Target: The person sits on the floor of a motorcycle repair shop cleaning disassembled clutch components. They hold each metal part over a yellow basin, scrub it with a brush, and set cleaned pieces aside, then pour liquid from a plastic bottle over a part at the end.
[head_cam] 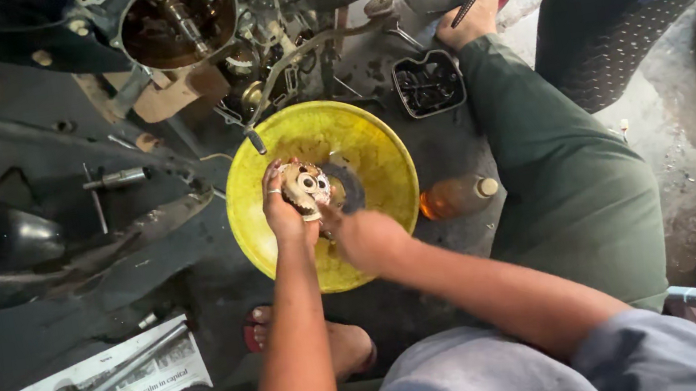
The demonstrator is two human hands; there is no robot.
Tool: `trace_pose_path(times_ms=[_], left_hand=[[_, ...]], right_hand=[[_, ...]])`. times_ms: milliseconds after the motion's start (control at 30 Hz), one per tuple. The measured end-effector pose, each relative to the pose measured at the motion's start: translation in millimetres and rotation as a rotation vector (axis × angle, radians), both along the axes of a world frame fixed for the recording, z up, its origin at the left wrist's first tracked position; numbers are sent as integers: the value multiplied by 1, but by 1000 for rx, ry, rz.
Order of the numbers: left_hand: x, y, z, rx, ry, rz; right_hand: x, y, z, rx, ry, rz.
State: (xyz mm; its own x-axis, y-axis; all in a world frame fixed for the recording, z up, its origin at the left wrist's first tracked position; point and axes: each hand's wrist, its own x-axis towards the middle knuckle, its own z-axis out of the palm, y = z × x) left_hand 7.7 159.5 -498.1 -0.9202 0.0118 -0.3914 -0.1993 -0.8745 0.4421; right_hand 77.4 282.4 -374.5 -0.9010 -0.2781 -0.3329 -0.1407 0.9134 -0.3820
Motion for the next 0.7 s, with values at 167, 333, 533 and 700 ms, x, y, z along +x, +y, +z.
trace_pose_path(times_ms=[167,333,533,700], left_hand=[[2,3,-2,13,61,-45],[-6,-18,-6,-59,-52,91],[0,-47,-12,87,-122,-89],[10,-49,-6,352,-19,-263]], right_hand=[[9,0,-5,-43,18,-32],[23,33,-54,178,63,169],[1,84,-145,346,-40,188],[44,39,-170,232,-172,55]])
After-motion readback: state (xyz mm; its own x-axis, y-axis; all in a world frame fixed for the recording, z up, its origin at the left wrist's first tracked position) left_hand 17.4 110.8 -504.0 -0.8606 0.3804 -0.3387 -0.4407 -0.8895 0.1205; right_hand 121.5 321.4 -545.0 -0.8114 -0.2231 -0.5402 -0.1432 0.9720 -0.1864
